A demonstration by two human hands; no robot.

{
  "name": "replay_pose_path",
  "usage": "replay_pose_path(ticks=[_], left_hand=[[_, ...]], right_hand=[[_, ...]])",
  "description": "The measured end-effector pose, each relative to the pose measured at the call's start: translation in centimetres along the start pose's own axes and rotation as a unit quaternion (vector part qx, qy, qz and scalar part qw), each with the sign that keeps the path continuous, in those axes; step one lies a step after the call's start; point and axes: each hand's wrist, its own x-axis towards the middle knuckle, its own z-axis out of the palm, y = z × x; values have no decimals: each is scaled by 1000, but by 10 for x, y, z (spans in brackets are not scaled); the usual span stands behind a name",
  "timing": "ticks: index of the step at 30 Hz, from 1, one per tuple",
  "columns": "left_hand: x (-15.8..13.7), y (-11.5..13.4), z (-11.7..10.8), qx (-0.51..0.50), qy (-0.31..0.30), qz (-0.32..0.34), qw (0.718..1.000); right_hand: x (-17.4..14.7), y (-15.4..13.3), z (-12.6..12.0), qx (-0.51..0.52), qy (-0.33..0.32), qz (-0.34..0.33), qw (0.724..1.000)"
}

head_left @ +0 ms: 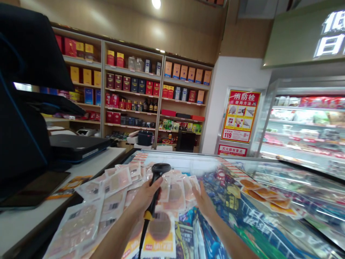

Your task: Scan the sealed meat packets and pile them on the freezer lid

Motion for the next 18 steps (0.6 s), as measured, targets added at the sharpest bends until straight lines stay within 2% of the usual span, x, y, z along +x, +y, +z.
replay_pose_path(ticks=[2, 4, 9, 18], left_hand=[[-1, 1, 0, -6, 0, 0, 1000], [-2, 1, -1, -9, 0, 0, 1000], [-3, 3, -2, -2, -5, 3, 1000], [1, 0, 4, -8, 27, 10, 1000]], right_hand=[[-10, -11, 11, -57, -60, 2, 997], [-17, -22, 21, -111, -91, 13, 990], [-19, -42, 42, -193, -100, 27, 976], [22, -48, 86, -218, -121, 44, 967]])
